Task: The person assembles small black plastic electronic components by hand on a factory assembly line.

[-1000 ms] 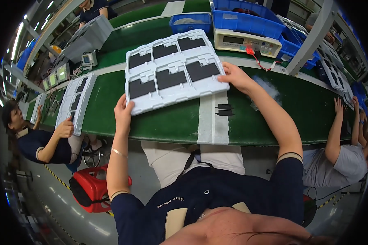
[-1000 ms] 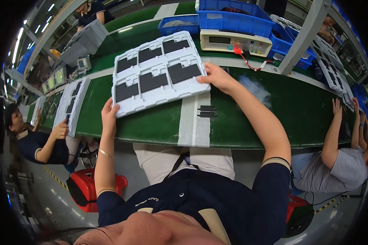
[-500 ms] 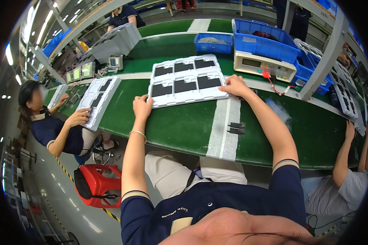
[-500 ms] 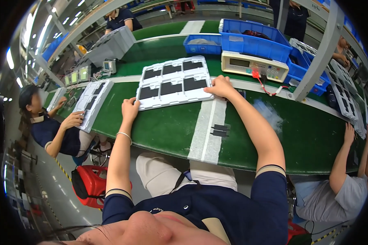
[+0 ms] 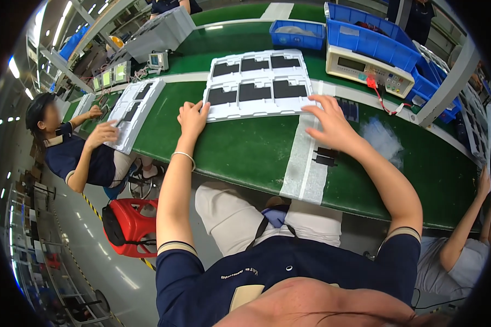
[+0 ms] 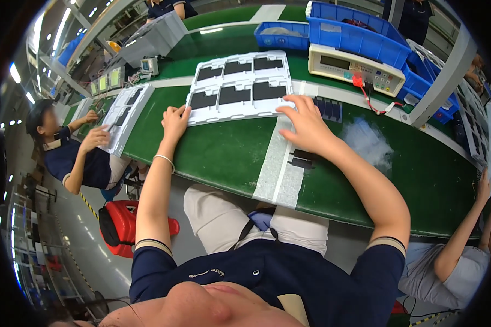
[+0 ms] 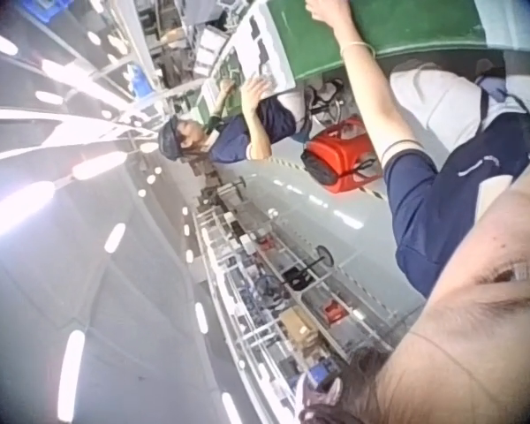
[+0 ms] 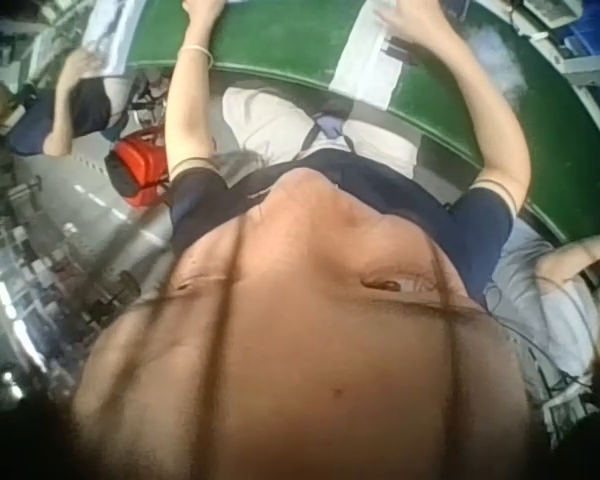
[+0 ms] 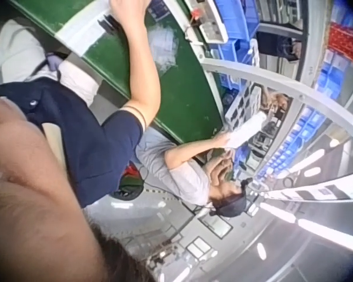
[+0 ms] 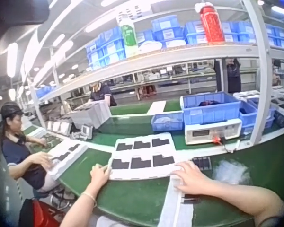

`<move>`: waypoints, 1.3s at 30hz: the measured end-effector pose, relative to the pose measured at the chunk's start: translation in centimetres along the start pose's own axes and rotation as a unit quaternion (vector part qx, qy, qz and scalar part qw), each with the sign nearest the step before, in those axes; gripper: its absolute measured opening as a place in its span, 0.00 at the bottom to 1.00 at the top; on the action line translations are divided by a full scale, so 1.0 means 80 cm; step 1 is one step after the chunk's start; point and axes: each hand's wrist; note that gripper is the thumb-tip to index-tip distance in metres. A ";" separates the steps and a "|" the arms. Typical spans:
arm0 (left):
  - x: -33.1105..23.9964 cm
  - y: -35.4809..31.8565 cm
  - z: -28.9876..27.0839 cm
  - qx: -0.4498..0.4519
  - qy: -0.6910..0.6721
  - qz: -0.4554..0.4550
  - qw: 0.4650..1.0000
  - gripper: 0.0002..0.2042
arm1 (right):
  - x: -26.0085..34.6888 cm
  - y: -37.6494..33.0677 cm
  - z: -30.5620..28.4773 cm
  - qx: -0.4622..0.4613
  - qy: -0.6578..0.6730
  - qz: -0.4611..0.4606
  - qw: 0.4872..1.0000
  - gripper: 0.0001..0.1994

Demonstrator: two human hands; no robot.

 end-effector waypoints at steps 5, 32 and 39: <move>-0.044 0.000 -0.002 -0.112 0.007 0.162 0.980 0.21 | 0.026 -0.055 -0.036 0.092 0.128 -0.015 0.987 0.24; -0.256 -0.099 0.014 0.390 -0.304 0.543 0.679 0.23 | -0.042 -0.075 -0.010 -0.171 0.157 0.197 0.953 0.03; -0.254 -0.108 0.020 0.346 -0.305 0.549 0.697 0.20 | -0.013 -0.042 -0.056 0.156 0.083 0.176 0.968 0.16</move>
Point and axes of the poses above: each hand's wrist, its own y-axis towards the middle knuckle, its own z-axis out of the palm, x = y × z, and after that the axes turned 7 degrees about -y, right-handed
